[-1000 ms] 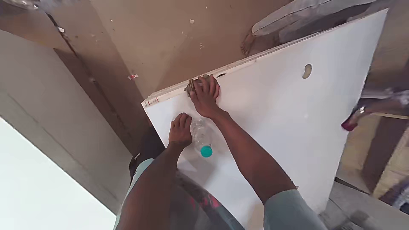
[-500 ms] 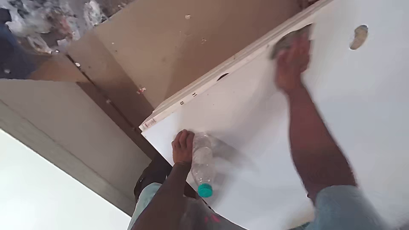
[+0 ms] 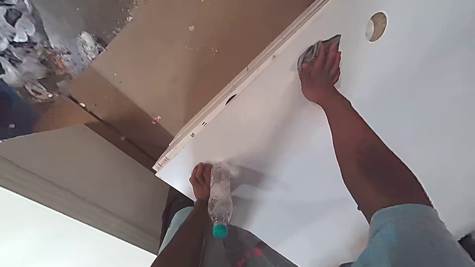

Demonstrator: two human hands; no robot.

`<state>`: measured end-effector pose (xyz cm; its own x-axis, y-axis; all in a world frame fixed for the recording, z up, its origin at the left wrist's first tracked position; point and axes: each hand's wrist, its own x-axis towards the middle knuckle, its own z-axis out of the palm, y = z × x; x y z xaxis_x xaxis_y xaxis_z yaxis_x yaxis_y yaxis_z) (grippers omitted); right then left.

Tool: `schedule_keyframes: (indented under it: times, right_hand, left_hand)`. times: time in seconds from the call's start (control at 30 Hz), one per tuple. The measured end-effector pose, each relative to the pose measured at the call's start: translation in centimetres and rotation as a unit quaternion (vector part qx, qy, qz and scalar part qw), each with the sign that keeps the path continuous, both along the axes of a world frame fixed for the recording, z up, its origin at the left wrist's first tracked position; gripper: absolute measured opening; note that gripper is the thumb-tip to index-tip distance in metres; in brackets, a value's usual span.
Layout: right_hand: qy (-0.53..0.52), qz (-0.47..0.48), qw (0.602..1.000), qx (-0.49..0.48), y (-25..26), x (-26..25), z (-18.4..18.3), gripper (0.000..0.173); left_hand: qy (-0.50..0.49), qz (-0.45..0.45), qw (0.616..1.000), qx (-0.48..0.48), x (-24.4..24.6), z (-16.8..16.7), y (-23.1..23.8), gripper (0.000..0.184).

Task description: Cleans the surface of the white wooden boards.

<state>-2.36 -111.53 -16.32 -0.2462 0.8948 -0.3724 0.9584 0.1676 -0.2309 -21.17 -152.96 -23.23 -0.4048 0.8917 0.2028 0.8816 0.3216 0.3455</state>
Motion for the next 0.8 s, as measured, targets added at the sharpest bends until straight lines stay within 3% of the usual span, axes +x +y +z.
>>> schedule_keyframes:
  times: [0.07,0.23,0.33,0.4,0.63,0.7,0.8]
  right_hand:
    - [0.007,-0.022,1.0,-0.018,-0.1,-0.9,0.2,0.085]
    - [0.061,0.019,0.997,-0.041,-7.0,-1.3,-0.2,0.107]
    - [0.069,0.004,0.996,-0.053,-7.6,-1.3,0.0,0.106]
    - [0.071,-0.018,0.996,-0.042,-7.3,-1.9,-0.1,0.104]
    - [0.049,-0.119,0.992,0.019,-7.8,-3.8,-0.7,0.085]
    - [0.039,-0.156,0.986,0.035,-7.5,-4.5,-0.9,0.084]
    - [0.041,-0.173,0.983,0.038,-7.7,-4.9,-1.0,0.093]
  left_hand:
    - [0.007,-0.002,1.0,0.004,-0.1,0.1,0.1,0.052]
    - [-0.025,-0.012,1.0,-0.013,-0.2,1.3,0.3,0.052]
    - [-0.04,-0.021,0.998,-0.042,-0.2,2.5,0.5,0.031]
    - [-0.059,-0.035,0.997,-0.046,-0.8,3.3,1.7,0.028]
    - [-0.156,-0.074,0.984,-0.031,-1.6,4.5,1.7,0.046]
    - [-0.19,-0.084,0.978,-0.033,-1.8,4.5,1.7,0.04]
    - [-0.226,-0.088,0.969,-0.038,-2.2,4.9,1.4,0.046]
